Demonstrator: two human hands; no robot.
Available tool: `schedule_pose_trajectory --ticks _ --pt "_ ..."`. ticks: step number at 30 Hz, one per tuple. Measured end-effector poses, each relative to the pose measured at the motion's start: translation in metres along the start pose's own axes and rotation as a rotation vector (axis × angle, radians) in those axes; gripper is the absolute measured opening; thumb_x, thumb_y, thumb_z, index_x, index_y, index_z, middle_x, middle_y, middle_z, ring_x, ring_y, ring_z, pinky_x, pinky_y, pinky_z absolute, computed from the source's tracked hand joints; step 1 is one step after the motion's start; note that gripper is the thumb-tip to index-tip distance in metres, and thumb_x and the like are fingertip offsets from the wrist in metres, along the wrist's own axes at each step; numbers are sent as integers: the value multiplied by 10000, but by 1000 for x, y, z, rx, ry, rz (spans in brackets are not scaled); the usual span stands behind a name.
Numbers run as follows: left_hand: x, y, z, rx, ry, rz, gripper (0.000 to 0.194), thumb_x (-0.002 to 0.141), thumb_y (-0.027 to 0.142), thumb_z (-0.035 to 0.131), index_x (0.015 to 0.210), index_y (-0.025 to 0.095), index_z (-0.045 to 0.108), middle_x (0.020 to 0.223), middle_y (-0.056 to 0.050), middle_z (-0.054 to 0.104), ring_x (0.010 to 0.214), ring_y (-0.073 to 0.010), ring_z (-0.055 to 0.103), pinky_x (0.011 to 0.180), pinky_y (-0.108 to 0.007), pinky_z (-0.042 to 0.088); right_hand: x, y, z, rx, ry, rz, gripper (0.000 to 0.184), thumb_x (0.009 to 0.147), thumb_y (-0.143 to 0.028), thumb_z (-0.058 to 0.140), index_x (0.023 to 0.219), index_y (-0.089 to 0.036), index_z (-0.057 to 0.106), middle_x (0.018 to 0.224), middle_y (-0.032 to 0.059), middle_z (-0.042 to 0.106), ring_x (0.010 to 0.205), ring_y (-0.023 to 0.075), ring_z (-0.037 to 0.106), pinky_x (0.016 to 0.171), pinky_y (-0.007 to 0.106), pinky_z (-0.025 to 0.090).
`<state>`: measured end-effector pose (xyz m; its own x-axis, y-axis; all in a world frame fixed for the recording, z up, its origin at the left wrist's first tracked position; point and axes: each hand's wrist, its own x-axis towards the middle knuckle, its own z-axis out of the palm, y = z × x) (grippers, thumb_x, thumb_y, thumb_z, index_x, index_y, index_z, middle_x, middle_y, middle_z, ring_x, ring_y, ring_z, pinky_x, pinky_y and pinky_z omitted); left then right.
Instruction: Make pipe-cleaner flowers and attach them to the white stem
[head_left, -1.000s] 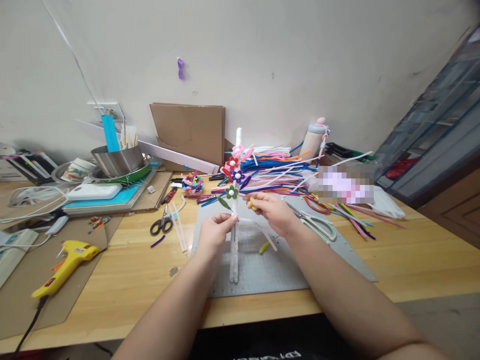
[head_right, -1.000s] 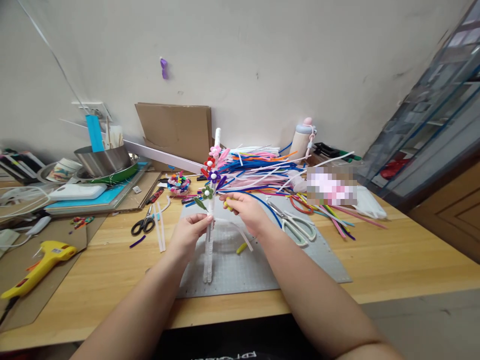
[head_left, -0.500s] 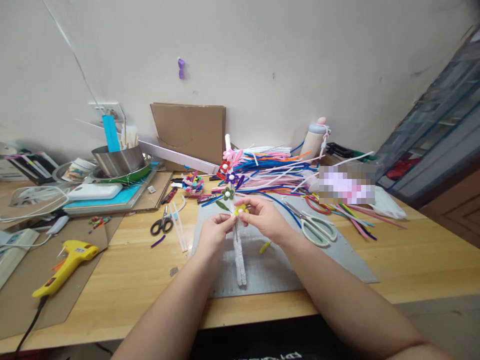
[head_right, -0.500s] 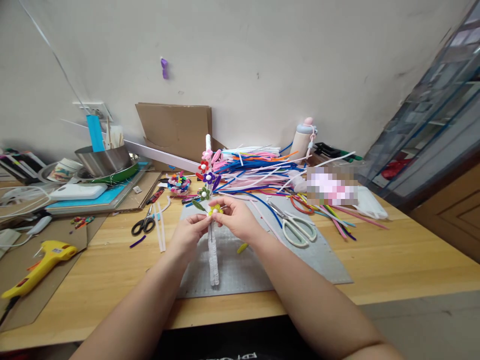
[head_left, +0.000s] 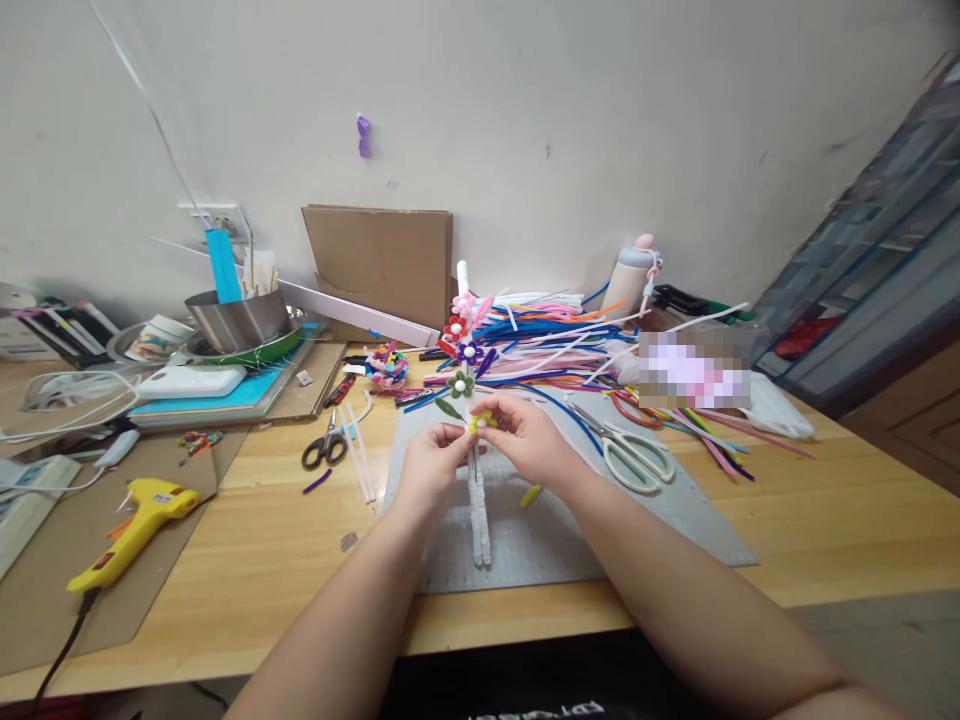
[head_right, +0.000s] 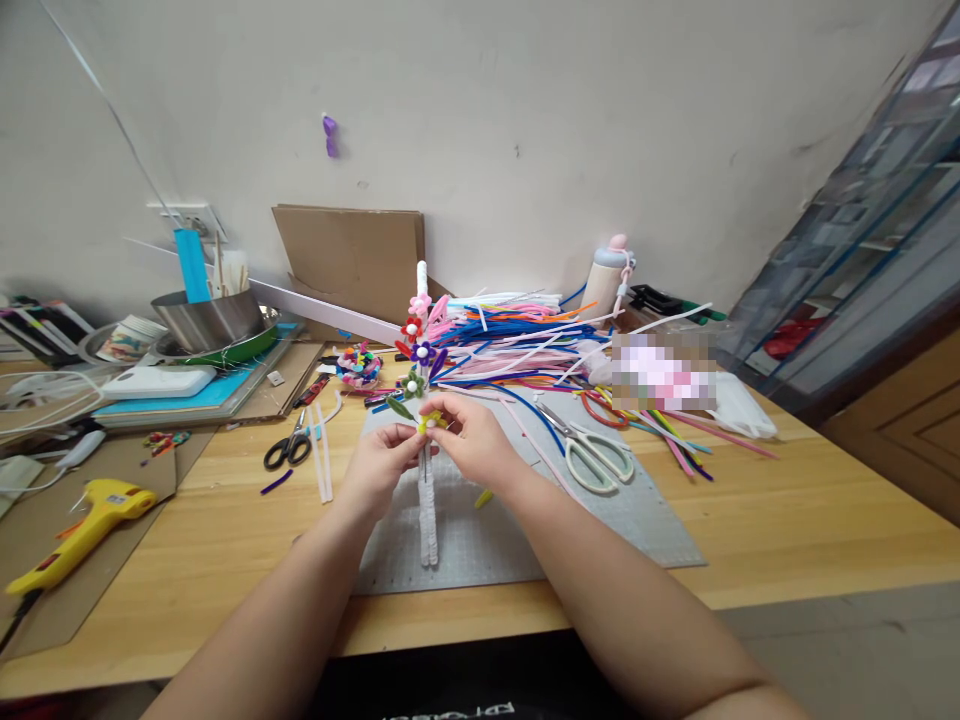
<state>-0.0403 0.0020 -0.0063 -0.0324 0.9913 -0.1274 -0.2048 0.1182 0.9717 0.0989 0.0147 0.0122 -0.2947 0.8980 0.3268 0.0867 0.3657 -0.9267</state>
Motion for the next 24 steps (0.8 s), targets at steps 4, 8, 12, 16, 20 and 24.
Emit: schedule_pose_trajectory --ticks 4,8,12,16,20,24 --pt "2 -4 -2 74 -40 94 257 571 319 753 649 130 598 574 -22 638 600 -150 615 566 -229 407 1 3 -1 -13 43 -20 187 717 -166 571 901 -196 574 847 8 579 702 130 538 643 275 449" --pt "2 -4 -2 110 -43 118 246 581 310 745 651 128 595 592 -27 650 612 -156 618 592 -241 419 3 7 -2 -10 45 -17 185 716 -172 576 900 -187 566 841 9 578 719 130 540 632 263 436" --pt "0 -1 -1 120 -60 123 254 583 328 742 646 124 604 596 -32 656 581 -144 604 581 -240 419 3 8 -3 -69 68 -49 183 715 -180 582 898 -187 587 893 21 574 761 137 536 636 260 437" --pt "-1 0 0 96 -73 110 255 588 332 741 655 121 614 608 -29 653 593 -147 613 592 -243 432 3 6 -2 -42 68 -15 181 720 -200 589 900 -178 578 859 18 574 738 133 533 623 260 432" --pt "-1 0 0 54 -45 95 272 576 337 750 665 116 619 603 -24 646 596 -157 627 603 -253 448 3 3 -2 -13 66 -3 240 730 -228 599 959 -182 544 861 16 572 755 133 538 649 266 429" --pt "-1 0 -1 31 -15 86 279 559 328 762 661 114 614 581 -16 638 585 -157 632 591 -246 446 4 3 -3 18 96 -7 280 752 -300 594 997 -192 512 856 13 566 750 132 538 652 267 427"
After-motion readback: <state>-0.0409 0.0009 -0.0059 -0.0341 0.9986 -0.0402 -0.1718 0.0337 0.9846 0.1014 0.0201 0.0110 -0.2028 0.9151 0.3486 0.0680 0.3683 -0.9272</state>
